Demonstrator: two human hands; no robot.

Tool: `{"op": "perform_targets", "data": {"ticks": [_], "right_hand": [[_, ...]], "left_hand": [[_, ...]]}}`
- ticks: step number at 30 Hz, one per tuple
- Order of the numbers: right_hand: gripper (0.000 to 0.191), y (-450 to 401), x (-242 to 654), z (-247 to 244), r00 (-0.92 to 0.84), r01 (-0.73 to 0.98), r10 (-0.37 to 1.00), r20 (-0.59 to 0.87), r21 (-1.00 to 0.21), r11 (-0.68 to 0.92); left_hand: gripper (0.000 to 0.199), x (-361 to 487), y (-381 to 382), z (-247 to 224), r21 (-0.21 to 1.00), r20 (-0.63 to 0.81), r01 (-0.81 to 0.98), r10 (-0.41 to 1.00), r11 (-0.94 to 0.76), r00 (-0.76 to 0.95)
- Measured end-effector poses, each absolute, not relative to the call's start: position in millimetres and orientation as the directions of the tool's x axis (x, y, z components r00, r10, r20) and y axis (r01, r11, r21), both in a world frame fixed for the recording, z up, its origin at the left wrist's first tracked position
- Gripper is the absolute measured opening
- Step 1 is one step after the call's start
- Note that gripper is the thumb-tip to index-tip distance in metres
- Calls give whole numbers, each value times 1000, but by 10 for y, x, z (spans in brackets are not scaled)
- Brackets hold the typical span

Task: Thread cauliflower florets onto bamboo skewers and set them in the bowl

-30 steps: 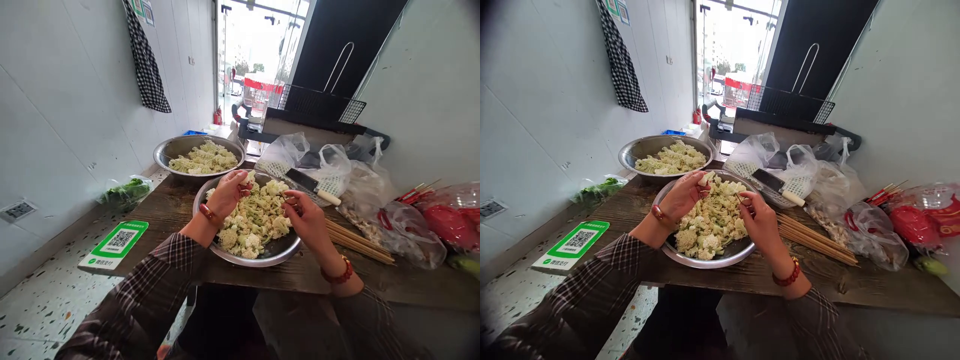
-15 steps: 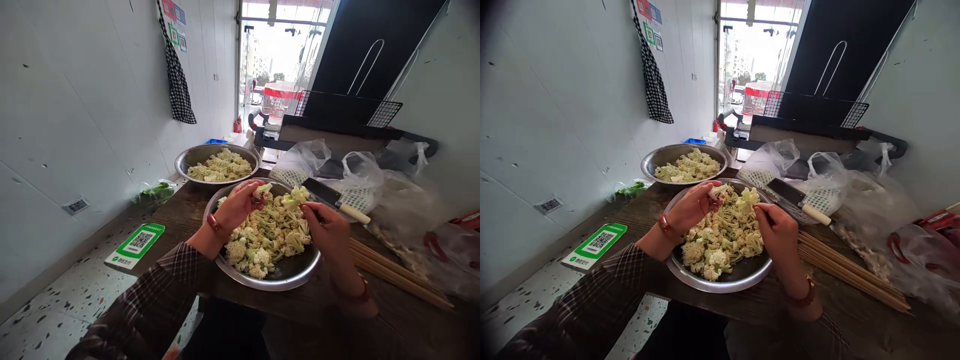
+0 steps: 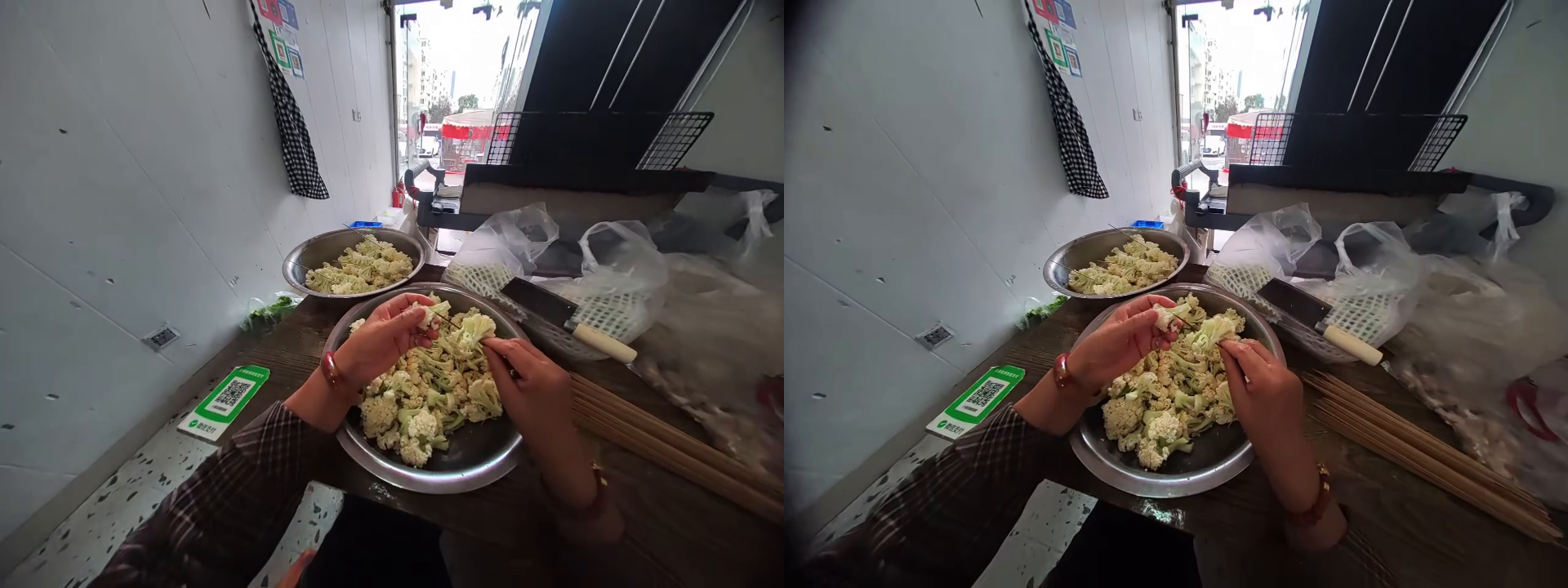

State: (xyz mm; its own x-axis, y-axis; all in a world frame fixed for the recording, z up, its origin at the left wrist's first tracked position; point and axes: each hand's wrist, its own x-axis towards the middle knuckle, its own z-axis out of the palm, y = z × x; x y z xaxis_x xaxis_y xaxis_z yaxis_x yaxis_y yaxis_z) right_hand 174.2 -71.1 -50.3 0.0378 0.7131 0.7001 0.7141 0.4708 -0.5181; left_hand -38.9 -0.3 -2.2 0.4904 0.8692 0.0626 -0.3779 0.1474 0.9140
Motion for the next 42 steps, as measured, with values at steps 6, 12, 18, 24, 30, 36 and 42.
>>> {"op": "perform_targets", "data": {"ticks": [6,12,18,24,30,36,42], "right_hand": [[26,-702,1763,-518,0,691,745,667,-538,482],[21,-660,1792,-559,31,660,788,615,-605,446],[19,-674,1784,-539,55,636,785,618,-627,449],[16,-710,1755,-496,151,609,733,663,-646,459],[17,-725,1753,-524,132,644,708,694,-603,471],[15,-744,1756,-509,99,658,652,752,-541,524],[14,-729,1765,-501,46,635,623,781,-504,585]], "left_hand": [[34,-374,-19,-39,972,108,-234,892,-3,438],[31,-383,-16,-63,973,145,-225,909,-58,392],[29,-376,-10,-57,971,140,-231,917,-54,375],[28,-377,-16,-32,938,103,-343,909,46,404],[25,-385,-11,-42,932,96,-355,898,70,429],[28,-405,4,-65,955,138,-294,914,-21,382],[33,-403,-3,-59,946,128,-322,898,16,421]]}}
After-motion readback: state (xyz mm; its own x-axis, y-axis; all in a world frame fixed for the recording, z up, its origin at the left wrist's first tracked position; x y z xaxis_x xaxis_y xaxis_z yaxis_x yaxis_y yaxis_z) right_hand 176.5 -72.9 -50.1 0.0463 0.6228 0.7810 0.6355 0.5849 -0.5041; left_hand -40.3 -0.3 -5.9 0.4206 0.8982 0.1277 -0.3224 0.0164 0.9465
